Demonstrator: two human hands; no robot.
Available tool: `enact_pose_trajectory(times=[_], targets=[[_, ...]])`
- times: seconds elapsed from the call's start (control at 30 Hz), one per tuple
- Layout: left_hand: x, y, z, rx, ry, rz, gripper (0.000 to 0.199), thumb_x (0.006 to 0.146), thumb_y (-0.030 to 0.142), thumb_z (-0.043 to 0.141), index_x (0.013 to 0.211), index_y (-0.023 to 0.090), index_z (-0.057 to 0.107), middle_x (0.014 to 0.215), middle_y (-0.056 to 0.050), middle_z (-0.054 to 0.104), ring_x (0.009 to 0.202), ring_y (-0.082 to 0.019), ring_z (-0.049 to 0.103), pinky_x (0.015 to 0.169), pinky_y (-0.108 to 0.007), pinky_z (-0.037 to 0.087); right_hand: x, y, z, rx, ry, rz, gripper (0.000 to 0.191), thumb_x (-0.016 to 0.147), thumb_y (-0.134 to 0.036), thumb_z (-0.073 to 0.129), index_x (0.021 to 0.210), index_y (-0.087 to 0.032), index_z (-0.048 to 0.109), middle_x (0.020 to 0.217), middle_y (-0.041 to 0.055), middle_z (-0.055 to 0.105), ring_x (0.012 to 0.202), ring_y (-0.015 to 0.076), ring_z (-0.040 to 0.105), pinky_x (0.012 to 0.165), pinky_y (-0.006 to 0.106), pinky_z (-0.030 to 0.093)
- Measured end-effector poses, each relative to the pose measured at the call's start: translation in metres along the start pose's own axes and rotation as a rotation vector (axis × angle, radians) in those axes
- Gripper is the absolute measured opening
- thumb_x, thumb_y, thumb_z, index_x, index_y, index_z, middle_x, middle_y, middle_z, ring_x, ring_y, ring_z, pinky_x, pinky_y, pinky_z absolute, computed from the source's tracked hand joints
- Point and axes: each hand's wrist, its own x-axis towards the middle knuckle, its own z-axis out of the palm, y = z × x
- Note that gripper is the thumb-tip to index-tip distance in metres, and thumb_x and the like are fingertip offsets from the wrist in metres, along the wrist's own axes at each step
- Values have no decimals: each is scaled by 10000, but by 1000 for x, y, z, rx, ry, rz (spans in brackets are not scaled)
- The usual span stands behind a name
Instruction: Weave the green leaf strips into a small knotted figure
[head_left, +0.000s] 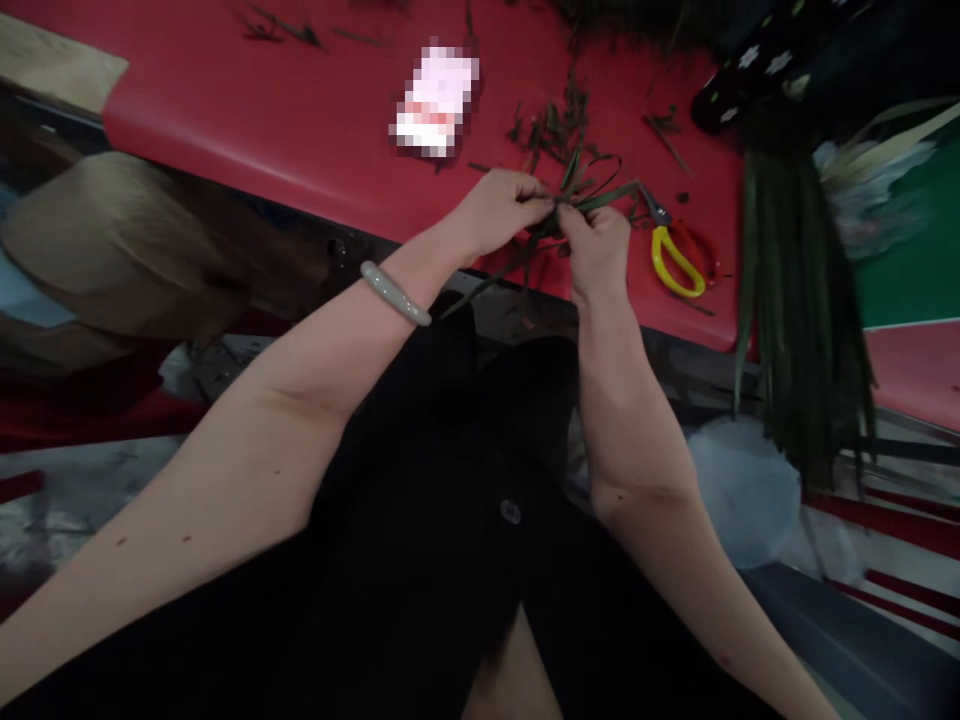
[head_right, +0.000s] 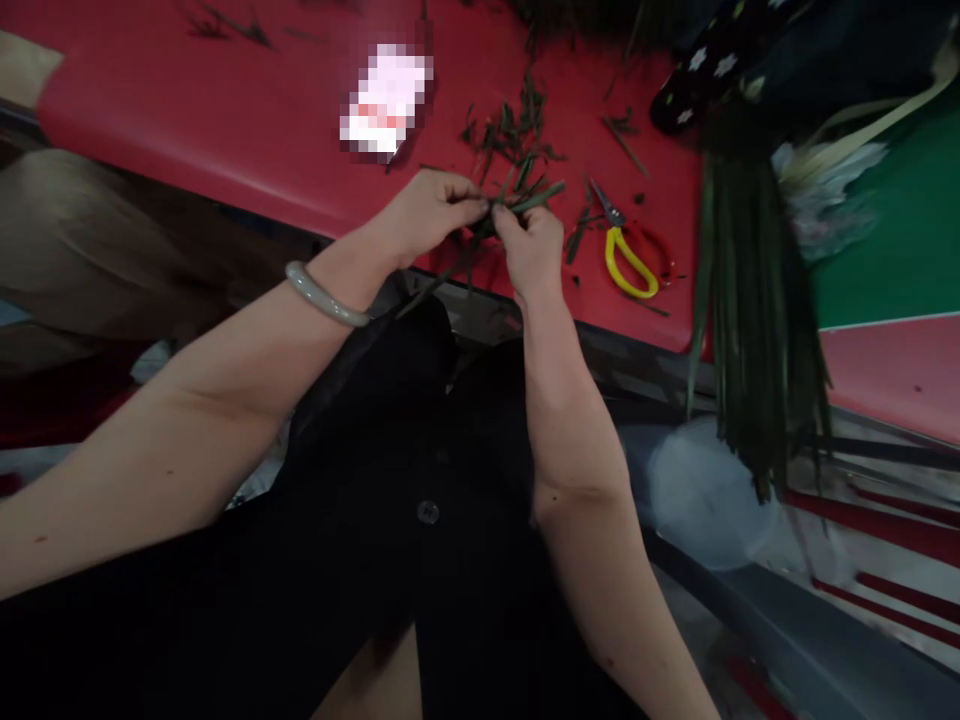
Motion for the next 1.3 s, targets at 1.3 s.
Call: enact_pose_trajectory(times=[1.3], targets=[[5, -21, 28, 80, 423, 67, 109, 817, 187, 453, 711, 194, 476, 673, 7, 521, 691, -123, 500, 692, -281, 398, -4, -9, -9, -65, -41, 222, 306, 720, -481, 552, 648, -189, 491, 476, -63, 493, 413, 65, 502, 381, 165, 394]])
